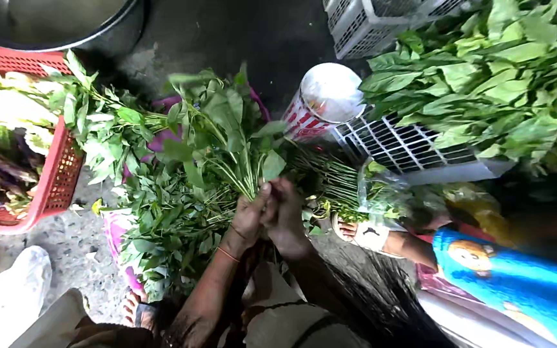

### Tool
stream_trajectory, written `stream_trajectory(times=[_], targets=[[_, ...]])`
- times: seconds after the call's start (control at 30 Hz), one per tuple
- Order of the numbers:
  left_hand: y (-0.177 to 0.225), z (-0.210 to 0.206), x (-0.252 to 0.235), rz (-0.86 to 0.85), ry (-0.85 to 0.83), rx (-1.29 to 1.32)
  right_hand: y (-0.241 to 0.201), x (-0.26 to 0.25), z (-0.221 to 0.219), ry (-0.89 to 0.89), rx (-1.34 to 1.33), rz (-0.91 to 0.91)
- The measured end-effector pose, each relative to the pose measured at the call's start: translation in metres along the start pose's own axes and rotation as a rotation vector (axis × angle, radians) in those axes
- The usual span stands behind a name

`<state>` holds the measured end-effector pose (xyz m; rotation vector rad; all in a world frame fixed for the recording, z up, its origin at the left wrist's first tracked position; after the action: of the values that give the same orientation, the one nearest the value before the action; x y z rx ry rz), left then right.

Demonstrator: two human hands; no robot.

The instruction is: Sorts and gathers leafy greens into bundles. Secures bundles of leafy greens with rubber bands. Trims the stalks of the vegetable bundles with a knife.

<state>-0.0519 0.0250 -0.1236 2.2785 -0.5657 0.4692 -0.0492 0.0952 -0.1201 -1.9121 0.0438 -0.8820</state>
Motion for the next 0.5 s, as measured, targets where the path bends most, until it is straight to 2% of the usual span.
stream_trajectory(times=[0.03,0.1,0.17,0.23,0.37,0.5], targets=[[0.003,0.001,0.002,0.084,-0.038,0.064,-0.009,-0.001,-0.002,-0.006,0.097,0.112],[0.010,-0.001,0.008,0.232,-0.188,0.293,-0.036,-0.001,-0.004,-0.058,0.270,0.483],[0.015,-0.004,0.017,0.342,-0.309,0.548,-0.061,0.006,0.001,-0.024,0.370,0.785],[0.016,-0.005,0.020,0.405,-0.355,0.692,-0.079,0.010,0.010,0.011,0.392,0.877],[0.012,-0.005,0.022,0.417,-0.381,0.729,-0.099,0.015,0.025,0.052,0.482,0.984],[0.008,-0.009,0.023,0.452,-0.404,0.754,-0.104,0.015,0.015,-0.065,0.579,1.069]])
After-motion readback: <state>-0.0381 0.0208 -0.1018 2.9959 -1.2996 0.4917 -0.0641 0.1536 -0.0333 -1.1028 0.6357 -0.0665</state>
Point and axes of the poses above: each hand's wrist, its own x-axis away from the middle knuckle, its own z-axis out of the back of the hand, y = z × x, the point moved 8 cm from there along -x, towards the middle knuckle, and after that the axes turned 8 degrees about y, right-handed, at the moved point
